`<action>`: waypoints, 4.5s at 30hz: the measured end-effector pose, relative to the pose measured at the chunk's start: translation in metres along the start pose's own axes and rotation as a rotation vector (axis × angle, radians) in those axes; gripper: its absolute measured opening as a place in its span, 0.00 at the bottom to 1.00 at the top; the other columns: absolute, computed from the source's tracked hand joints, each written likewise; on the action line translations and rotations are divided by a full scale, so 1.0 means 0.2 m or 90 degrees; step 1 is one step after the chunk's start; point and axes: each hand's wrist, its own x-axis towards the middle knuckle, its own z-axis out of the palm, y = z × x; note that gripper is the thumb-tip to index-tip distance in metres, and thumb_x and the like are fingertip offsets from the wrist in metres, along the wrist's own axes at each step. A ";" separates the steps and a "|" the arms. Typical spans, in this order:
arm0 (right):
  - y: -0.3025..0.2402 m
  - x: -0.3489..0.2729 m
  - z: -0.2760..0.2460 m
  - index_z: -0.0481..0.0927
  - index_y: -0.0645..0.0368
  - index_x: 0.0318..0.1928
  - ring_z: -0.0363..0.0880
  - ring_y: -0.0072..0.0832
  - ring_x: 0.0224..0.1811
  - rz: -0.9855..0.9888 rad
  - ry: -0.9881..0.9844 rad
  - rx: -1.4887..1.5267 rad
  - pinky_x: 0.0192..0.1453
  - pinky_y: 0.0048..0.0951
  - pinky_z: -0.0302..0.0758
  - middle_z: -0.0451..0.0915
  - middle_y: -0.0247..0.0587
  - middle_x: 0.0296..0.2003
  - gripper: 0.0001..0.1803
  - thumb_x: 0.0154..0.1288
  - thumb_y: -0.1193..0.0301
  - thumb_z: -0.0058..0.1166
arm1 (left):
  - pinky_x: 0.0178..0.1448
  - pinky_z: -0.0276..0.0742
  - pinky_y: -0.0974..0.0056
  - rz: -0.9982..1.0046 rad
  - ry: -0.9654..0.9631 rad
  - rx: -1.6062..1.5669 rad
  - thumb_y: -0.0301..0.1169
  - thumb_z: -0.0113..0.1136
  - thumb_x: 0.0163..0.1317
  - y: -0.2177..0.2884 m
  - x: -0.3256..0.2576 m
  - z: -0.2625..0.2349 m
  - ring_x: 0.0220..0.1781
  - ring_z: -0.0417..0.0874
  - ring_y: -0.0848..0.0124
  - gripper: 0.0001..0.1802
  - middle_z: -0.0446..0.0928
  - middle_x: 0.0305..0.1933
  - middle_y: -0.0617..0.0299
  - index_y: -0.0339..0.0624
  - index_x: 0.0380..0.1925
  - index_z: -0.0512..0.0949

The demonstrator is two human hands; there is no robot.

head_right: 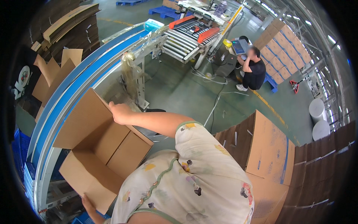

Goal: The person picks up rows of small blue and white boxes from a conveyor belt and places them into a cardboard shipping box. They then close the top flaps of the filled box, push it down the line, and pick up a new flat cardboard sheet to assemble.

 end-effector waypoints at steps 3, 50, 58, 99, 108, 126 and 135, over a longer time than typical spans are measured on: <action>-0.09 0.03 0.02 0.62 0.69 0.39 0.76 0.47 0.30 0.017 -0.051 -0.042 0.31 0.43 0.72 0.76 0.51 0.23 0.15 0.49 0.79 0.46 | 0.46 0.72 0.52 -0.018 0.307 0.491 0.44 0.42 0.63 -0.19 0.20 0.21 0.46 0.74 0.48 0.26 0.68 0.49 0.36 0.37 0.55 0.62; 0.41 -1.13 0.26 0.66 0.56 0.55 0.65 0.41 0.55 -0.539 -0.127 0.031 0.61 0.38 0.59 0.66 0.48 0.54 0.22 0.58 0.66 0.41 | 0.56 0.66 0.58 0.040 0.206 0.132 0.24 0.44 0.58 0.41 0.40 1.01 0.57 0.68 0.50 0.32 0.63 0.59 0.45 0.45 0.63 0.49; 0.82 -1.06 0.68 0.53 0.53 0.63 0.43 0.31 0.69 -0.713 -0.309 -0.082 0.70 0.38 0.41 0.48 0.39 0.66 0.28 0.61 0.69 0.32 | 0.60 0.62 0.58 0.120 0.280 0.328 0.28 0.49 0.58 0.39 0.33 0.99 0.60 0.63 0.49 0.32 0.59 0.61 0.42 0.42 0.62 0.50; 0.55 0.06 0.49 0.58 0.52 0.61 0.65 0.46 0.56 0.245 -0.124 -0.047 0.59 0.41 0.62 0.68 0.61 0.51 0.38 0.49 0.59 0.54 | 0.60 0.63 0.56 -0.058 0.101 0.324 0.34 0.60 0.46 0.21 -0.12 1.02 0.61 0.61 0.49 0.47 0.59 0.60 0.40 0.38 0.62 0.44; 0.67 0.14 0.55 0.78 0.61 0.36 0.78 0.43 0.36 0.239 -0.289 0.024 0.40 0.36 0.74 0.78 0.54 0.31 0.17 0.43 0.69 0.49 | 0.61 0.62 0.64 0.083 -0.124 -0.073 0.25 0.50 0.51 -0.01 0.00 0.97 0.58 0.67 0.64 0.31 0.67 0.55 0.56 0.39 0.59 0.58; 0.62 0.07 0.55 0.65 0.61 0.54 0.77 0.45 0.39 0.251 -0.141 -0.020 0.42 0.41 0.73 0.78 0.52 0.35 0.26 0.52 0.70 0.46 | 0.58 0.62 0.65 0.065 -0.049 0.015 0.18 0.49 0.46 -0.06 0.05 0.94 0.56 0.67 0.64 0.36 0.65 0.54 0.53 0.40 0.60 0.54; 0.62 0.08 0.56 0.65 0.62 0.51 0.77 0.46 0.38 0.257 -0.128 0.005 0.41 0.42 0.73 0.78 0.53 0.34 0.23 0.52 0.72 0.47 | 0.57 0.62 0.66 0.114 -0.054 0.029 0.17 0.48 0.45 -0.02 0.04 0.94 0.55 0.67 0.64 0.37 0.66 0.53 0.54 0.40 0.60 0.54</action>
